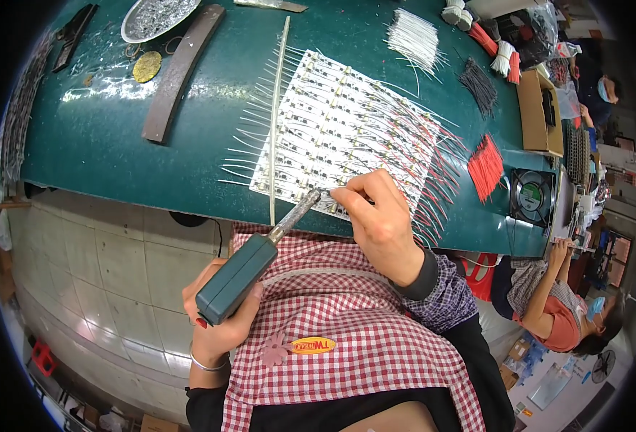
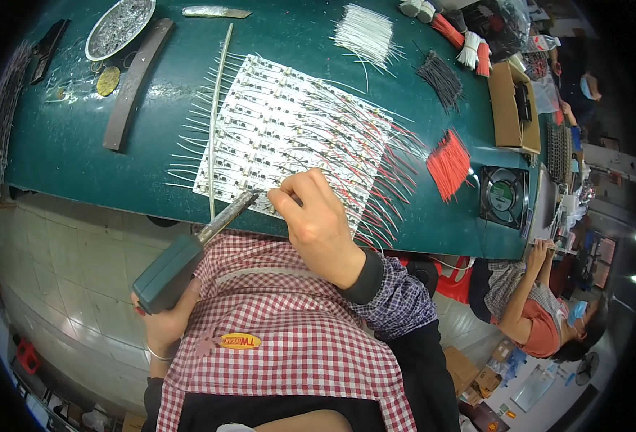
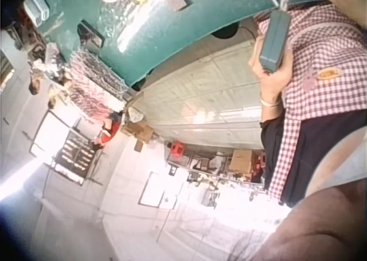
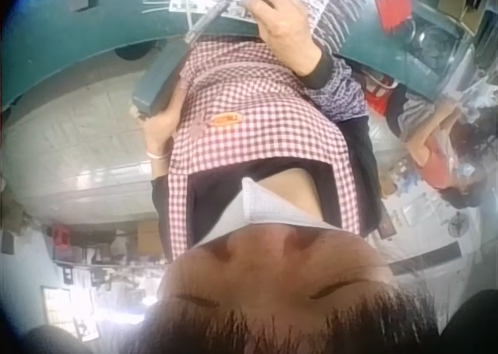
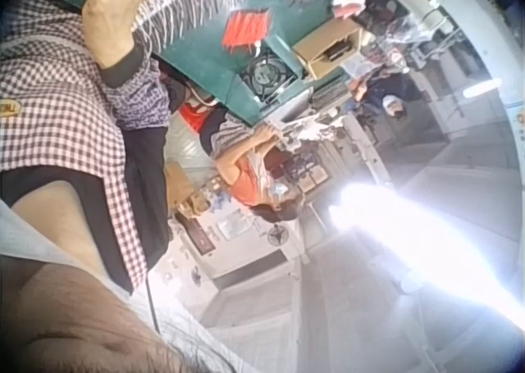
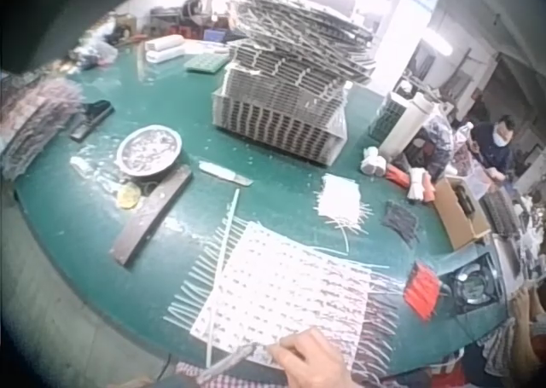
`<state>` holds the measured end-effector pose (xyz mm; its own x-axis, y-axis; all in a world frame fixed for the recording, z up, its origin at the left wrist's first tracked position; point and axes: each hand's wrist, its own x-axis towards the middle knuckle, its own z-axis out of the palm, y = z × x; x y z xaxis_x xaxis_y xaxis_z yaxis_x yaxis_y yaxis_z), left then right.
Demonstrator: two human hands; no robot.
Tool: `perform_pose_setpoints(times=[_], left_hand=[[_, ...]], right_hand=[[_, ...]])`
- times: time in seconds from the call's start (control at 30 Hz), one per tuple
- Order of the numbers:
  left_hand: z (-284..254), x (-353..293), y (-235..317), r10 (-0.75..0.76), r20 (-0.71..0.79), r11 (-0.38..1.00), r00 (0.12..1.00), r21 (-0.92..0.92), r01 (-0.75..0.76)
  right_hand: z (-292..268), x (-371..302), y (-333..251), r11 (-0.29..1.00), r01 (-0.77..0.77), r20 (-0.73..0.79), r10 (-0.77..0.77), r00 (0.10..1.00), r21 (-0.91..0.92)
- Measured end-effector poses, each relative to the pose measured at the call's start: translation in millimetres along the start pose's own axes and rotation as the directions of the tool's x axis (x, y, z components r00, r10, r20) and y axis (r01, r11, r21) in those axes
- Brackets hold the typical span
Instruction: The person aligns wires on an electrical circuit board sheet using a stick, then solders wires onto the board using a handheld soldering tool.
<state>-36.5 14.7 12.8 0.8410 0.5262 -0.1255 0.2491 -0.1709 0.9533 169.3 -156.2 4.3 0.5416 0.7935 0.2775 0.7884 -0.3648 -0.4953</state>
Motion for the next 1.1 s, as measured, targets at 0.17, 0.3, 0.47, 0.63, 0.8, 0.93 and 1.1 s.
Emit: perform_pose_setpoints(times=[0.17,0.3,0.47,0.63,0.8,0.93,1.1], left_hand=[[1.5,3.3,0.9,0.070,0.021,0.995,0.997,0.066,-0.071],[4.3,4.3,1.9,0.108,-0.020,0.992,0.994,0.075,-0.106],[1.7,-1.7,-7.0,0.056,0.006,0.997,0.998,0.046,-0.056],[-0.7,-8.1,-6.7,-0.049,-0.037,0.998,0.998,-0.032,0.048],[-1.7,-8.5,-3.3,-0.040,-0.042,0.998,0.998,-0.043,0.038],[-2.0,-13.9,-6.3,-0.089,-0.049,0.994,0.995,-0.070,0.086],[-2.2,-19.7,-11.6,-0.101,-0.061,0.992,0.993,-0.081,0.095]], right_hand=[[-0.6,0.1,0.4,1.000,0.018,0.015,-0.018,1.000,0.002],[-1.2,1.3,0.5,1.000,0.024,0.035,-0.024,0.999,-0.009],[-1.1,1.1,0.8,0.999,0.025,0.047,-0.023,0.999,-0.027],[-0.2,2.0,0.5,0.999,0.030,0.031,-0.029,0.999,-0.026],[1.6,-0.1,1.4,0.996,0.077,-0.055,-0.079,0.995,-0.034],[0.4,-4.6,-4.0,0.997,0.072,-0.094,-0.071,0.993,0.001],[3.6,-10.0,-5.0,0.998,0.059,-0.052,-0.057,0.997,0.037]])
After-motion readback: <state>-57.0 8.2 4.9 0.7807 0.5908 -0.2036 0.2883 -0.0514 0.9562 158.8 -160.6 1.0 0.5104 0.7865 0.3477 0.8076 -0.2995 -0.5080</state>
